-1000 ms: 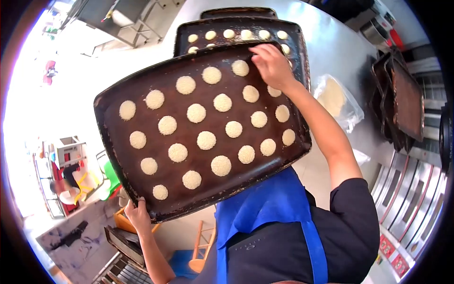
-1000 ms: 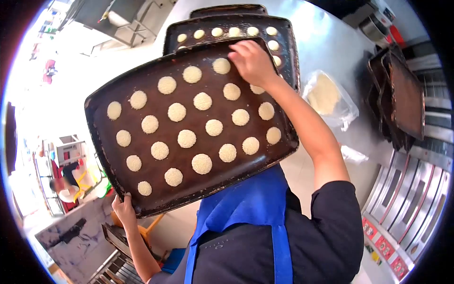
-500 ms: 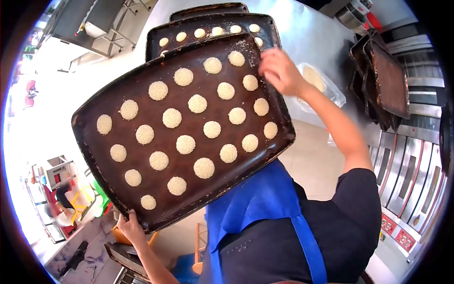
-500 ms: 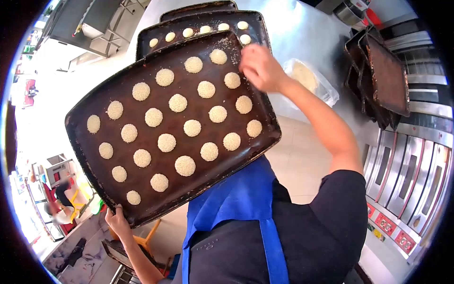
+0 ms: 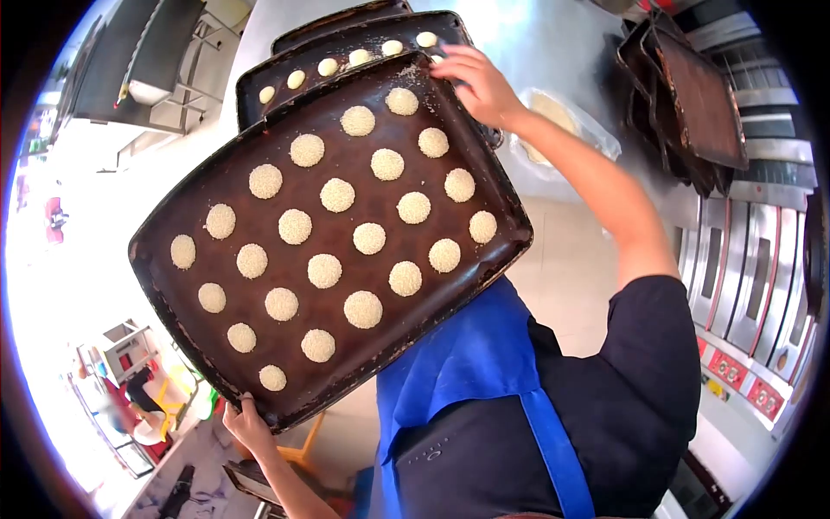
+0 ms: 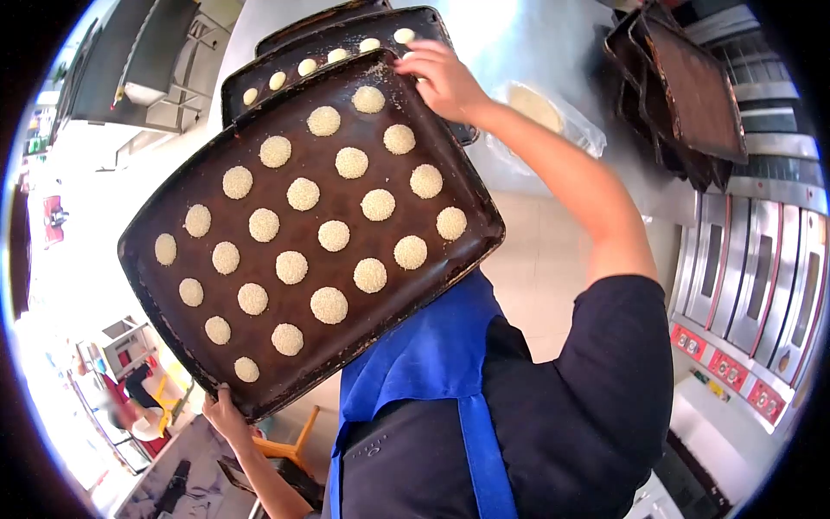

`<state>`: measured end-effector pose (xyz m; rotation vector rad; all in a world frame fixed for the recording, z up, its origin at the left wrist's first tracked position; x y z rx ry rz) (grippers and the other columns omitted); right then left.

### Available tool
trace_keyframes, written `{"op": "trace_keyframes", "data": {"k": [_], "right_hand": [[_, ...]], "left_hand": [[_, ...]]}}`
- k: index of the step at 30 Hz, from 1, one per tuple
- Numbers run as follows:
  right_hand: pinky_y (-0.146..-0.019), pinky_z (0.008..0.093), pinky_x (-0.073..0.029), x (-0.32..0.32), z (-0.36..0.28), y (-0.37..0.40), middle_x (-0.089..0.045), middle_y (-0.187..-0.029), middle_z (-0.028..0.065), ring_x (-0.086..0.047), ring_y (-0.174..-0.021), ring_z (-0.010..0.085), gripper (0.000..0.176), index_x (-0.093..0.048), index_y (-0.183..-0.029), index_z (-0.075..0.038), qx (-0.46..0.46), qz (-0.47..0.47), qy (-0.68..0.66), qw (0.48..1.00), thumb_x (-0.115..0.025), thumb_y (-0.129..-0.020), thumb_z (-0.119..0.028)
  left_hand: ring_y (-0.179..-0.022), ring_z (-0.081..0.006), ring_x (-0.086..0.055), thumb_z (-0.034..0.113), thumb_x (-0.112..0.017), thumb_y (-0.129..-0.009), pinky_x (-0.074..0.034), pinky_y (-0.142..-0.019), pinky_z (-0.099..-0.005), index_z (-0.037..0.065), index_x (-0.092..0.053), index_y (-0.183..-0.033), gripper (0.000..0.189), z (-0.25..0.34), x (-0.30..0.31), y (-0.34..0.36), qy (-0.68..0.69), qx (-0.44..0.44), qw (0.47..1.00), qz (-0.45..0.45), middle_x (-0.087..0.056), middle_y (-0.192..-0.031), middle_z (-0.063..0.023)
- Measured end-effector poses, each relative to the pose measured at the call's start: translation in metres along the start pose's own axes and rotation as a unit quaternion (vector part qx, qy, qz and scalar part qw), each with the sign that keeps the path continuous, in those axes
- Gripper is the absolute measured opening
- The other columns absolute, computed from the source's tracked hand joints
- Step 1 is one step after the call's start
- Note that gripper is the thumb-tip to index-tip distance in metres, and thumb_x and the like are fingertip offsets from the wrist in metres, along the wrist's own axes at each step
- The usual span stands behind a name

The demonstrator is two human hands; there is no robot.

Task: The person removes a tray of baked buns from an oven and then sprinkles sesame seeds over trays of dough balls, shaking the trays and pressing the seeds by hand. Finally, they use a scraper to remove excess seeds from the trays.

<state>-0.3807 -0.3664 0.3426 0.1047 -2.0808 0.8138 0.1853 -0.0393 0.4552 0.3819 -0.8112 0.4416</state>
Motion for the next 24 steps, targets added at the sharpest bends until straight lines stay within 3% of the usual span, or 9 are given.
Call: {"op": "trace_keyframes", "data": {"k": [3, 4, 6, 8, 13, 15, 19, 22, 24], "right_hand": [[-0.091, 0.0392, -0.051, 0.008, 0.005, 0.083, -0.065, -0.113, 0.016, -0.064, -0.105, 0.0292, 0.033, -0.067, -0.107, 0.0, -0.34, -0.023, -0.102, 0.935, -0.064, -0.094, -0.03], [-0.082, 0.0383, -0.053, -0.007, 0.013, 0.124, -0.068, -0.103, 0.0183, -0.067, -0.094, 0.0256, 0.05, -0.068, -0.101, 0.002, -0.39, -0.112, -0.08, 0.91, -0.064, -0.095, -0.048], [-0.073, 0.0384, -0.052, -0.014, -0.009, 0.179, -0.07, -0.088, 0.0163, -0.067, -0.081, 0.0239, 0.057, -0.069, -0.093, 0.004, -0.519, -0.25, -0.177, 0.798, -0.064, -0.095, -0.053], [-0.068, 0.0377, -0.052, -0.016, -0.038, 0.189, -0.07, -0.079, 0.0148, -0.066, -0.071, 0.0226, 0.057, -0.07, -0.09, 0.005, -0.501, -0.239, -0.196, 0.809, -0.063, -0.097, -0.05], [-0.066, 0.0358, -0.052, -0.027, -0.032, 0.198, -0.072, -0.085, 0.0111, -0.066, -0.075, 0.0161, 0.033, -0.068, -0.104, 0.007, -0.498, -0.174, -0.311, 0.791, -0.065, -0.097, -0.026], [-0.066, 0.0343, -0.052, -0.021, -0.042, 0.188, -0.071, -0.09, 0.0067, -0.064, -0.077, 0.0146, 0.024, -0.066, -0.11, 0.006, -0.48, -0.13, -0.419, 0.76, -0.061, -0.091, -0.008], [-0.065, 0.0325, -0.051, -0.016, -0.054, 0.188, -0.069, -0.095, 0.0044, -0.062, -0.076, 0.0144, 0.03, -0.064, -0.112, 0.004, -0.541, -0.156, -0.484, 0.67, -0.052, -0.085, 0.002], [-0.063, 0.0319, -0.049, -0.011, -0.054, 0.185, -0.068, -0.085, 0.0052, -0.059, -0.071, 0.0133, 0.028, -0.065, -0.103, 0.005, -0.514, -0.126, -0.446, 0.722, -0.049, -0.08, 0.002], [-0.063, 0.0267, -0.046, 0.032, -0.058, 0.155, -0.064, -0.078, 0.0003, -0.056, -0.07, 0.0096, 0.021, -0.064, -0.094, 0.005, -0.49, -0.14, -0.322, 0.798, -0.051, -0.078, 0.0]], "left_hand": [[-0.078, -0.017, -0.056, 0.006, -0.058, -0.09, -0.047, -0.075, -0.0341, -0.011, -0.065, -0.1, 0.022, 0.006, -0.007, 0.009, 0.031, 0.002, 0.999, 0.018, -0.068, -0.088, -0.0104], [-0.076, -0.0166, -0.054, 0.005, -0.059, -0.09, -0.045, -0.073, -0.0342, -0.01, -0.065, -0.097, 0.018, 0.008, -0.006, 0.012, 0.067, -0.008, 0.997, 0.033, -0.066, -0.086, -0.0098], [-0.079, -0.0179, -0.055, 0.005, -0.059, -0.09, -0.045, -0.075, -0.0345, -0.01, -0.065, -0.1, 0.019, -0.004, -0.002, 0.016, 0.042, 0.02, 0.999, 0.012, -0.067, -0.089, -0.0107], [-0.079, -0.0139, -0.057, 0.005, -0.056, -0.089, -0.048, -0.074, -0.0321, -0.012, -0.065, -0.099, 0.022, -0.007, 0.0, 0.015, 0.007, 0.013, 1.0, 0.023, -0.068, -0.088, -0.0077], [-0.078, -0.014, -0.055, 0.005, -0.059, -0.09, -0.046, -0.073, -0.0322, -0.01, -0.065, -0.1, 0.02, -0.005, -0.003, 0.01, 0.056, 0.014, 0.997, 0.049, -0.067, -0.088, -0.0065], [-0.077, -0.0139, -0.054, 0.005, -0.061, -0.089, -0.045, -0.071, -0.0325, -0.009, -0.066, -0.1, 0.018, -0.003, 0.0, 0.003, 0.083, 0.038, 0.995, 0.038, -0.066, -0.087, -0.0048], [-0.076, -0.0122, -0.053, 0.004, -0.06, -0.09, -0.044, -0.069, -0.0299, -0.007, -0.067, -0.1, 0.016, 0.0, 0.0, -0.008, 0.103, 0.06, 0.993, 0.02, -0.064, -0.086, -0.0031], [-0.078, -0.0118, -0.054, 0.006, -0.061, -0.092, -0.046, -0.071, -0.0292, -0.006, -0.067, -0.104, 0.018, -0.015, 0.006, -0.012, 0.132, 0.061, 0.989, 0.018, -0.065, -0.09, -0.0031], [-0.081, -0.0118, -0.055, 0.007, -0.062, -0.093, -0.047, -0.073, -0.0291, -0.006, -0.066, -0.109, 0.021, -0.027, -0.007, -0.014, 0.148, 0.051, 0.988, 0.017, -0.066, -0.094, -0.0036]]}}
Point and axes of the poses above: each hand's wrist, its own y-axis away from the middle knuckle, its own x-axis out of the back of the hand, z = x × y, the point moved 6 cm from there along -y, towards the middle knuckle
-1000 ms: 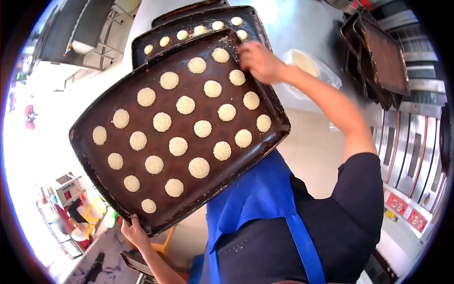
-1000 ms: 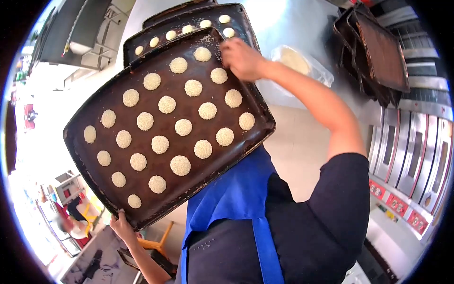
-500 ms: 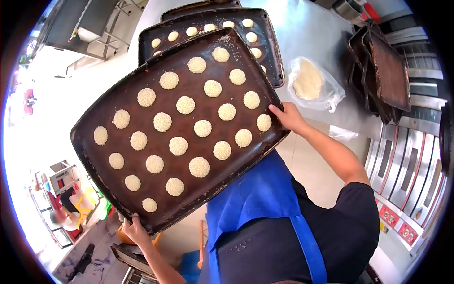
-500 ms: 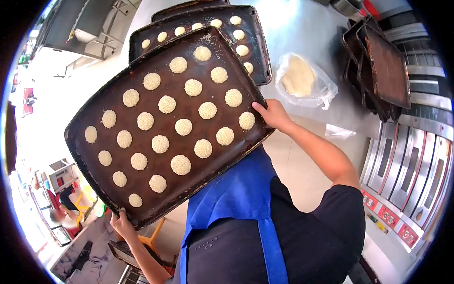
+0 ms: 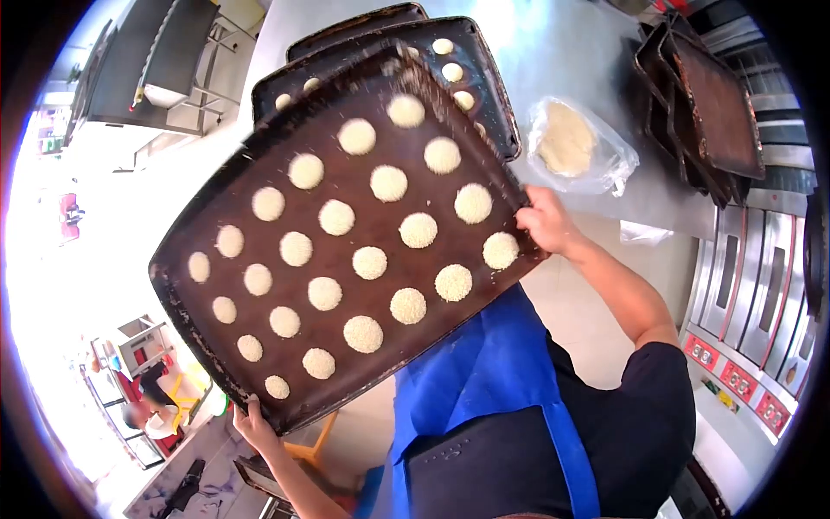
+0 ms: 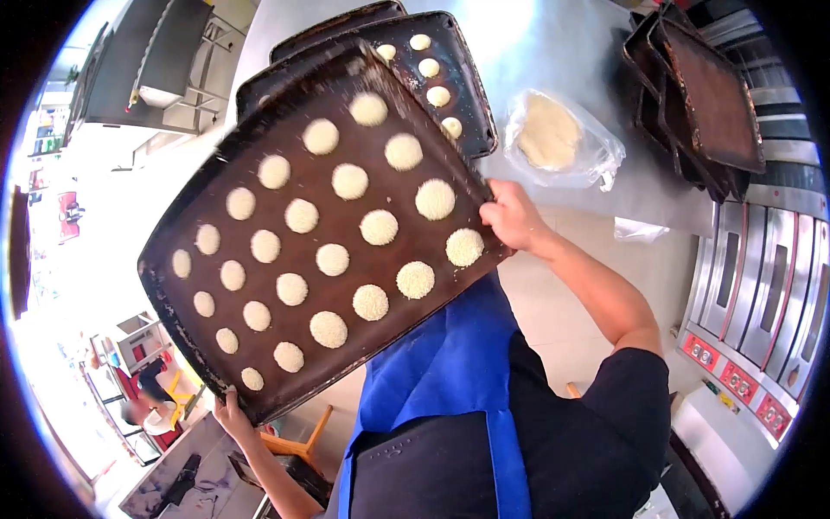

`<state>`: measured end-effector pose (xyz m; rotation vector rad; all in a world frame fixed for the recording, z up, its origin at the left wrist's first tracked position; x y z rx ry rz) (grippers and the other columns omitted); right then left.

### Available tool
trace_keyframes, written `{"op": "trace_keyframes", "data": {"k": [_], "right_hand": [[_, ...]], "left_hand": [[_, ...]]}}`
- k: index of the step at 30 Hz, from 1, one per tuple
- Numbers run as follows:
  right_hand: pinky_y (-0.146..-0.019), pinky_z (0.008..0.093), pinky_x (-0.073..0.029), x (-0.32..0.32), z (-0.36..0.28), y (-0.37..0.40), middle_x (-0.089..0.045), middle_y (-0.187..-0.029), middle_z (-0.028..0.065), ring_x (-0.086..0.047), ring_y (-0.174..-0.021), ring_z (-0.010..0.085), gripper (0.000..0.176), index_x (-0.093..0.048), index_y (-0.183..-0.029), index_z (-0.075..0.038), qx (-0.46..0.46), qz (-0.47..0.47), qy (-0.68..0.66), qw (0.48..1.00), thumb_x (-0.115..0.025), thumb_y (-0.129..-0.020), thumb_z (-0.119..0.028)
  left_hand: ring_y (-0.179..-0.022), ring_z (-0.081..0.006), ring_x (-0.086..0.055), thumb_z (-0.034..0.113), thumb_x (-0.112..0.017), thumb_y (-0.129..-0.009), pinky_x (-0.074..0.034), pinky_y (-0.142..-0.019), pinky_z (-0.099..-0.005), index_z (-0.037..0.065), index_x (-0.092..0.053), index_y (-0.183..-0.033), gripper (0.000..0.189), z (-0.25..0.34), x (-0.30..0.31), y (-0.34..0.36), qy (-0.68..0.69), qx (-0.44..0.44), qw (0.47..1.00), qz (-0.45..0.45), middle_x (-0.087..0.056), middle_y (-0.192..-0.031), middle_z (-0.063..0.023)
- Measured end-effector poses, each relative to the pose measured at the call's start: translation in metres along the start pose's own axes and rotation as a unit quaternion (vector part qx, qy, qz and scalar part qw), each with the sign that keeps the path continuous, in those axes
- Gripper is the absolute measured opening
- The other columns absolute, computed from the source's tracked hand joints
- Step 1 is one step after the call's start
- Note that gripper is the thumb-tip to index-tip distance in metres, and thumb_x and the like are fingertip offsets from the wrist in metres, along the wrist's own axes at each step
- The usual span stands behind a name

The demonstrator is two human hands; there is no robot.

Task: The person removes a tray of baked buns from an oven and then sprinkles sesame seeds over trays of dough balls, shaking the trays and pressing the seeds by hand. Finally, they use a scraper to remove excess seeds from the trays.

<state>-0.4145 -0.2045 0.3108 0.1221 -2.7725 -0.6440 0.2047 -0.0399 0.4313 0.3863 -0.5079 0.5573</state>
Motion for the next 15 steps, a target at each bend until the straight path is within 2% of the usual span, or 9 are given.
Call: {"op": "trace_keyframes", "data": {"k": [1, 4, 6, 8, 10, 11, 12, 13, 15], "right_hand": [[-0.061, 0.0275, -0.045, 0.012, -0.026, 0.005, -0.06, -0.07, 0.0006, -0.054, -0.066, 0.0094, 0.014, -0.062, -0.086, 0.003, 0.037, 0.052, 0.014, 0.998, -0.054, -0.078, -0.004], [-0.061, 0.0289, -0.045, 0.04, -0.088, 0.001, -0.062, -0.071, 0.0027, -0.056, -0.068, 0.0096, 0.018, -0.064, -0.09, 0.003, 0.099, 0.116, 0.014, 0.988, -0.054, -0.079, -0.007], [-0.061, 0.0347, -0.048, 0.029, -0.077, -0.036, -0.065, -0.07, 0.0106, -0.059, -0.065, 0.0176, 0.021, -0.064, -0.092, 0.005, 0.115, 0.118, -0.018, 0.986, -0.054, -0.08, -0.009], [-0.06, 0.0398, -0.05, 0.001, -0.024, -0.043, -0.067, -0.07, 0.0136, -0.063, -0.063, 0.0219, 0.016, -0.063, -0.083, 0.004, 0.016, 0.065, 0.021, 0.998, -0.055, -0.08, -0.01], [-0.058, 0.0396, -0.05, -0.026, 0.034, -0.024, -0.063, -0.064, 0.0155, -0.064, -0.061, 0.026, 0.017, -0.061, -0.072, 0.004, 0.021, 0.035, 0.024, 0.999, -0.057, -0.076, -0.012], [-0.059, 0.038, -0.05, -0.037, 0.044, -0.008, -0.063, -0.064, 0.0156, -0.064, -0.061, 0.025, 0.018, -0.062, -0.073, 0.005, -0.033, -0.015, -0.018, 0.999, -0.056, -0.075, -0.012], [-0.058, 0.0362, -0.049, -0.041, 0.034, 0.005, -0.063, -0.063, 0.0123, -0.063, -0.06, 0.0222, 0.016, -0.065, -0.077, 0.004, 0.004, 0.0, -0.004, 1.0, -0.056, -0.075, -0.01], [-0.059, 0.035, -0.048, -0.039, 0.031, 0.01, -0.062, -0.063, 0.0112, -0.062, -0.062, 0.0195, 0.016, -0.064, -0.077, 0.004, -0.018, 0.004, -0.026, 1.0, -0.056, -0.076, -0.009], [-0.061, 0.0329, -0.048, -0.034, 0.004, 0.017, -0.062, -0.065, 0.0094, -0.06, -0.065, 0.0149, 0.017, -0.064, -0.081, 0.005, -0.009, 0.019, -0.058, 0.998, -0.055, -0.077, -0.008]], "left_hand": [[-0.085, -0.0129, -0.057, 0.01, -0.064, -0.094, -0.048, -0.076, -0.0295, -0.006, -0.064, -0.114, 0.026, -0.007, -0.001, -0.002, 0.036, -0.011, 0.999, 0.021, -0.066, -0.099, -0.0047], [-0.098, -0.018, -0.059, 0.02, -0.068, -0.097, -0.05, -0.086, -0.0332, -0.007, -0.06, -0.125, 0.04, 0.0, -0.018, -0.019, 0.025, -0.074, 0.992, 0.096, -0.066, -0.112, -0.0094], [-0.099, -0.019, -0.058, 0.022, -0.068, -0.098, -0.049, -0.088, -0.0348, -0.007, -0.06, -0.126, 0.041, 0.02, -0.036, -0.022, 0.046, -0.021, 0.996, 0.078, -0.066, -0.112, -0.0106], [-0.092, -0.0182, -0.058, 0.018, -0.067, -0.097, -0.049, -0.083, -0.0334, -0.007, -0.062, -0.122, 0.035, 0.032, 0.001, -0.025, -0.035, 0.035, 0.998, 0.038, -0.067, -0.106, -0.0105], [-0.084, -0.0178, -0.057, 0.012, -0.065, -0.096, -0.048, -0.079, -0.0329, -0.006, -0.066, -0.113, 0.025, 0.051, 0.029, -0.014, -0.182, -0.006, 0.983, -0.021, -0.068, -0.095, -0.0087], [-0.082, -0.017, -0.056, 0.009, -0.064, -0.095, -0.048, -0.077, -0.0322, -0.006, -0.067, -0.109, 0.021, 0.054, 0.038, -0.004, -0.177, -0.033, 0.983, -0.018, -0.067, -0.092, -0.0074], [-0.08, -0.0162, -0.056, 0.007, -0.062, -0.094, -0.047, -0.076, -0.0316, -0.005, -0.068, -0.105, 0.017, 0.061, 0.038, 0.006, -0.176, -0.057, 0.983, -0.019, -0.066, -0.089, -0.0062], [-0.079, -0.0141, -0.055, 0.008, -0.064, -0.095, -0.046, -0.075, -0.029, -0.005, -0.067, -0.106, 0.017, 0.062, 0.046, 0.013, -0.136, 0.012, 0.991, -0.013, -0.066, -0.088, -0.0049], [-0.084, -0.0127, -0.056, 0.014, -0.068, -0.096, -0.047, -0.078, -0.0282, -0.006, -0.066, -0.109, 0.024, 0.05, 0.058, 0.011, -0.06, -0.009, 0.998, 0.029, -0.067, -0.094, -0.0053]]}}
Point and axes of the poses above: each hand's wrist, its own y-axis away from the middle knuckle, its own x-axis out of the back of the hand, z = x × y, the point moved 6 cm from there along -y, towards the middle knuckle
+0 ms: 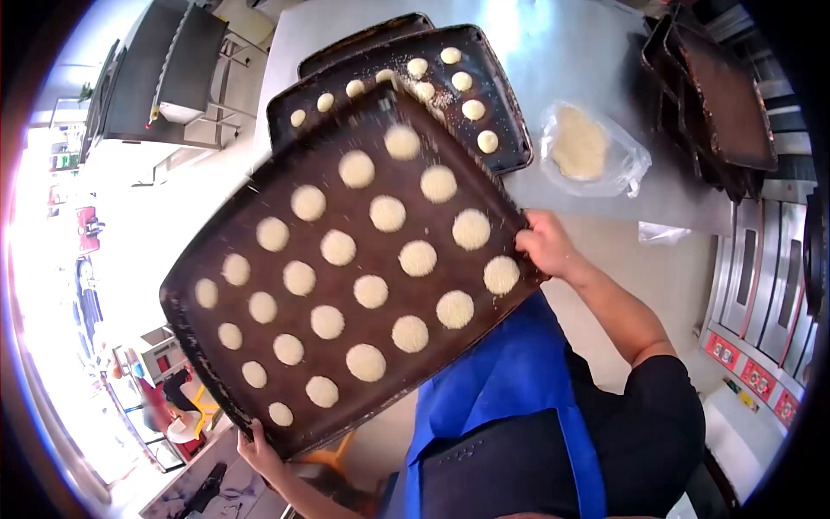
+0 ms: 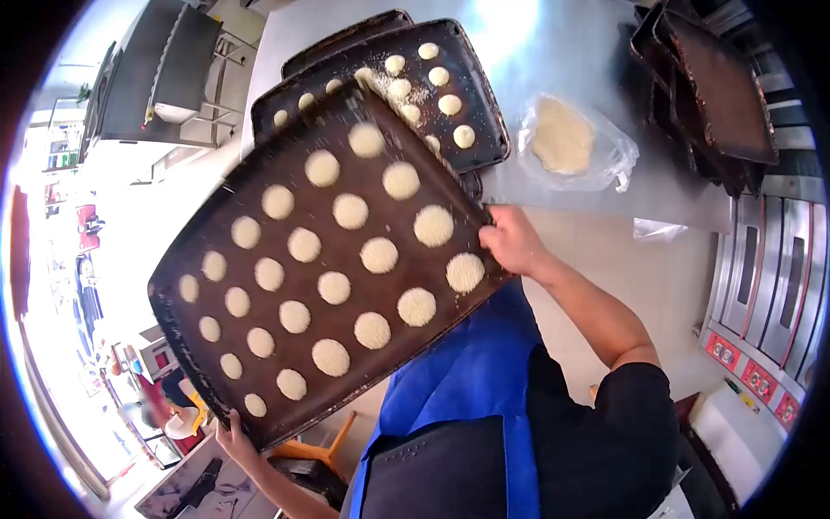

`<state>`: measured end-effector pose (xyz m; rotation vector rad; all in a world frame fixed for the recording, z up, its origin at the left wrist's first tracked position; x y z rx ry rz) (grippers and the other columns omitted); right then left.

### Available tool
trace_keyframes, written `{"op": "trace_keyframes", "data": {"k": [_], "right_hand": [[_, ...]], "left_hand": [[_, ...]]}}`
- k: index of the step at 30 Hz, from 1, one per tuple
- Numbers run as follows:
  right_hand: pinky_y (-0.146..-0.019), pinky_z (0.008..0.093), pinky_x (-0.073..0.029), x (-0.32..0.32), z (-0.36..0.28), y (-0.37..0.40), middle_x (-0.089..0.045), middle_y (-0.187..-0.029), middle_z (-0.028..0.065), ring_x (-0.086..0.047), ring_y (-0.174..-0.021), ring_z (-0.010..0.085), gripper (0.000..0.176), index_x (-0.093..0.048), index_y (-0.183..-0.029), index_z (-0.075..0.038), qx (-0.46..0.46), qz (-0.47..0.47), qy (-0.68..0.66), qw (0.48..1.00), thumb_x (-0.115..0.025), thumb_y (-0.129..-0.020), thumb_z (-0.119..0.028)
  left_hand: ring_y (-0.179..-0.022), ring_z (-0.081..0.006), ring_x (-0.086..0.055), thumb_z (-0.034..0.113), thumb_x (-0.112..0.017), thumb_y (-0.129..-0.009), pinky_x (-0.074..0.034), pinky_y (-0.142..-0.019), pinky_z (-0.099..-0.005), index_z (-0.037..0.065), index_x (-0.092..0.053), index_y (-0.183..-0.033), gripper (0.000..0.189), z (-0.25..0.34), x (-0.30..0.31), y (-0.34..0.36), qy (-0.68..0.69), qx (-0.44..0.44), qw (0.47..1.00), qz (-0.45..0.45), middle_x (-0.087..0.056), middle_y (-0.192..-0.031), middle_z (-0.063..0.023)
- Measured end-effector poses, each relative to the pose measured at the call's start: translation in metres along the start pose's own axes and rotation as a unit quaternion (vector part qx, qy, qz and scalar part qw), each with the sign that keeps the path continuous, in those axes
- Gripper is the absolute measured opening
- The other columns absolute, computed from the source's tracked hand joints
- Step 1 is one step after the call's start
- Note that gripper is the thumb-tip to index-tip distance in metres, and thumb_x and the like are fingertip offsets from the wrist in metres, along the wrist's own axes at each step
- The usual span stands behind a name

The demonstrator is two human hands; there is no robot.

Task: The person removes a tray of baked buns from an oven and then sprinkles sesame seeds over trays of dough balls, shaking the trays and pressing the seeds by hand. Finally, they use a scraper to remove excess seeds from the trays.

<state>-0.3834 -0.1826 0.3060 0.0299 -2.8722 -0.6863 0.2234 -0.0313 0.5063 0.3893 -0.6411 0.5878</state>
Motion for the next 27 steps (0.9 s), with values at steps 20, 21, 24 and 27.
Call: {"op": "trace_keyframes", "data": {"k": [20, 21, 24, 27], "right_hand": [[-0.057, 0.0306, -0.044, 0.01, -0.011, -0.084, -0.06, -0.066, 0.0025, -0.053, -0.062, 0.0119, 0.014, -0.064, -0.081, 0.004, 0.054, 0.012, -0.101, 0.993, -0.054, -0.079, -0.006], [-0.055, 0.0308, -0.043, 0.014, -0.014, -0.068, -0.059, -0.066, 0.0022, -0.052, -0.059, 0.0121, 0.013, -0.065, -0.079, 0.002, 0.042, -0.013, -0.034, 0.998, -0.055, -0.078, -0.007], [-0.055, 0.0314, -0.044, 0.013, 0.039, -0.035, -0.061, -0.066, 0.0033, -0.055, -0.06, 0.0127, 0.014, -0.064, -0.075, 0.003, 0.001, -0.056, -0.007, 0.998, -0.056, -0.078, -0.008], [-0.063, 0.0304, -0.047, 0.02, 0.002, -0.019, -0.063, -0.072, 0.0029, -0.058, -0.068, 0.0124, 0.02, -0.068, -0.089, 0.004, -0.021, -0.021, -0.031, 0.999, -0.055, -0.079, -0.008]], "left_hand": [[-0.076, -0.0137, -0.052, 0.019, -0.068, -0.098, -0.046, -0.072, -0.0309, -0.008, -0.064, -0.106, 0.029, 0.025, -0.051, -0.016, -0.036, 0.007, 0.998, 0.057, -0.063, -0.085, -0.0032], [-0.078, -0.0149, -0.055, 0.014, -0.067, -0.097, -0.047, -0.077, -0.0323, -0.009, -0.064, -0.104, 0.024, 0.029, -0.038, -0.019, -0.071, -0.029, 0.996, 0.036, -0.064, -0.085, -0.0043], [-0.078, -0.0135, -0.055, 0.008, -0.064, -0.095, -0.047, -0.074, -0.0305, -0.008, -0.066, -0.1, 0.017, 0.058, -0.026, 0.007, -0.164, -0.045, 0.985, -0.009, -0.065, -0.084, -0.0037], [-0.079, -0.0126, -0.056, 0.01, -0.065, -0.096, -0.046, -0.072, -0.0282, -0.007, -0.067, -0.101, 0.018, 0.051, -0.019, 0.015, -0.054, -0.014, 0.998, 0.028, -0.066, -0.085, -0.0028]]}}
Point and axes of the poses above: each hand's wrist, its own y-axis away from the middle knuckle, its own x-axis out of the back of the hand, z = x × y, the point moved 6 cm from there along -y, towards the middle knuckle
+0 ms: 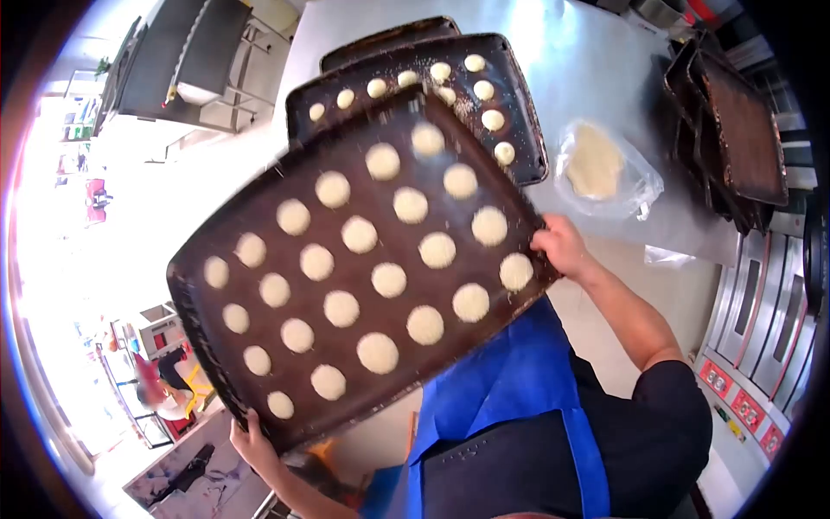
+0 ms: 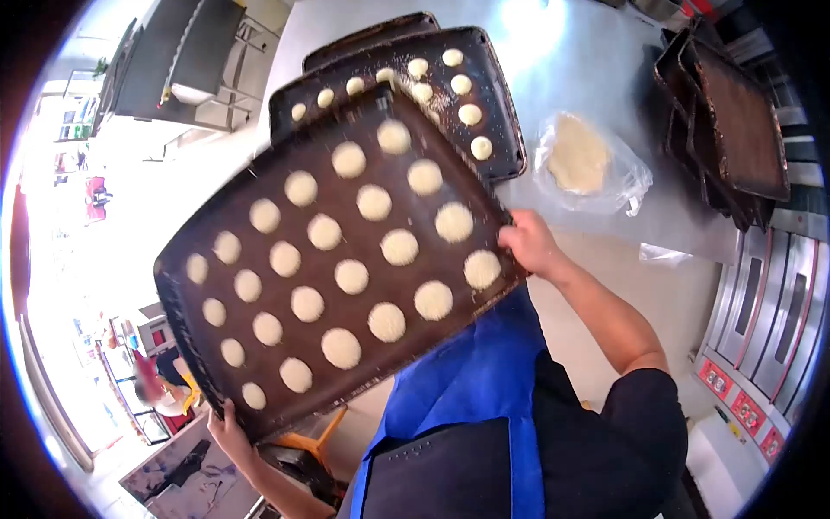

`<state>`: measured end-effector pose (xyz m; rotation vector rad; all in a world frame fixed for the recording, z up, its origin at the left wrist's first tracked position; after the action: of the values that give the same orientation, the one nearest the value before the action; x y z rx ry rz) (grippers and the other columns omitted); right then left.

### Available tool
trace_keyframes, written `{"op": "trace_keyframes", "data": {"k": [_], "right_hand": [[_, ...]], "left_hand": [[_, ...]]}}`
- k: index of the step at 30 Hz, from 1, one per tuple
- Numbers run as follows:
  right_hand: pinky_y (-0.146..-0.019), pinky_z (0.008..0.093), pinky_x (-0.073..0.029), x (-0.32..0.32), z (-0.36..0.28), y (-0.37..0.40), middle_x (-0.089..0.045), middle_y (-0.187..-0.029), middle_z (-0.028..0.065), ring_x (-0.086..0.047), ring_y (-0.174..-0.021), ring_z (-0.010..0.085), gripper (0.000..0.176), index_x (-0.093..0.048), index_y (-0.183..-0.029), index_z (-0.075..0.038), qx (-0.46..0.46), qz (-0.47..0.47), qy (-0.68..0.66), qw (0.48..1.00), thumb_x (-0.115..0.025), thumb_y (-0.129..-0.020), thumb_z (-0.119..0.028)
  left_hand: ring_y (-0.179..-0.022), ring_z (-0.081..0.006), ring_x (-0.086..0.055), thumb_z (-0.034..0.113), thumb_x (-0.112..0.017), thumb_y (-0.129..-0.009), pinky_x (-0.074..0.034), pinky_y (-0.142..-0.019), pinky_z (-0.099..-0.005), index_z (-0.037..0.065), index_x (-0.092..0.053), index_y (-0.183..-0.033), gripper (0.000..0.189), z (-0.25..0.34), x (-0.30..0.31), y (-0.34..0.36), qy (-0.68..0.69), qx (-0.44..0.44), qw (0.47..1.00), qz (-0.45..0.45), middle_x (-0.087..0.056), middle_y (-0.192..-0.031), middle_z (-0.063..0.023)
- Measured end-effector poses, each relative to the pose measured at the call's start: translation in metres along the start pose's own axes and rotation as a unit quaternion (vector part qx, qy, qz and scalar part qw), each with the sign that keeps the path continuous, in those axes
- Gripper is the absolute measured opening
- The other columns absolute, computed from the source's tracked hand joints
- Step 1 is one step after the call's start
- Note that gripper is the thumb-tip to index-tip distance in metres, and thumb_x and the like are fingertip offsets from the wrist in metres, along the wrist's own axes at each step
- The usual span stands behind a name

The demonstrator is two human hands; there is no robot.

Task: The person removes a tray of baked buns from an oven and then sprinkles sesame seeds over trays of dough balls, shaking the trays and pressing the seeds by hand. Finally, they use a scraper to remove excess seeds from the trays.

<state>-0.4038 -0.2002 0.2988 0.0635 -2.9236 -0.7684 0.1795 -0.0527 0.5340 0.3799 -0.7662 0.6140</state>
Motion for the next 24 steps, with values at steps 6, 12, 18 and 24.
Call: {"op": "trace_keyframes", "data": {"k": [6, 12, 18, 24], "right_hand": [[-0.065, 0.0308, -0.048, 0.007, -0.048, -0.066, -0.063, -0.075, 0.0026, -0.058, -0.071, 0.0124, 0.021, -0.067, -0.093, 0.004, 0.106, 0.057, -0.039, 0.992, -0.054, -0.08, -0.008], [-0.057, 0.0338, -0.044, 0.024, 0.059, -0.031, -0.06, -0.063, 0.0069, -0.057, -0.061, 0.0144, 0.02, -0.061, -0.072, 0.005, 0.018, 0.045, 0.008, 0.999, -0.055, -0.076, -0.013], [-0.056, 0.0343, -0.042, 0.051, 0.056, -0.028, -0.059, -0.064, 0.0053, -0.05, -0.059, 0.0129, 0.015, -0.058, -0.073, 0.005, 0.069, 0.102, 0.007, 0.992, -0.053, -0.078, -0.008], [-0.06, 0.0322, -0.045, 0.055, 0.079, -0.02, -0.059, -0.065, 0.004, -0.052, -0.063, 0.0123, 0.014, -0.062, -0.077, 0.003, 0.046, 0.219, 0.015, 0.975, -0.055, -0.078, -0.009]], "left_hand": [[-0.081, -0.0131, -0.052, 0.023, -0.064, -0.101, -0.044, -0.075, -0.0295, -0.007, -0.065, -0.106, 0.031, -0.042, -0.06, -0.049, 0.026, 0.003, 1.0, 0.004, -0.065, -0.091, -0.0048], [-0.07, -0.0084, -0.05, 0.008, -0.064, -0.089, -0.04, -0.063, -0.0299, -0.004, -0.067, -0.09, 0.012, -0.077, -0.076, -0.051, -0.037, 0.075, 0.995, -0.051, -0.06, -0.076, 0.0003], [-0.065, -0.0072, -0.039, 0.016, -0.053, -0.09, -0.03, -0.059, -0.0281, 0.002, -0.055, -0.074, 0.02, -0.056, -0.159, -0.077, 0.07, 0.026, 0.995, -0.063, -0.045, -0.068, 0.0044], [-0.08, -0.0209, -0.049, 0.03, -0.05, -0.098, -0.041, -0.078, -0.0349, -0.003, -0.061, -0.096, 0.035, -0.009, -0.235, -0.177, 0.058, -0.04, 0.992, -0.109, -0.058, -0.082, -0.0104]]}}
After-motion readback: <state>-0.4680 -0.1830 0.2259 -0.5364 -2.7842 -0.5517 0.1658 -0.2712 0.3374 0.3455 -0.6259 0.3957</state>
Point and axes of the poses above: each hand's wrist, its own y-axis away from the middle knuckle, its own x-axis out of the back of the hand, z = x × y, the point moved 6 cm from there along -y, towards the middle knuckle
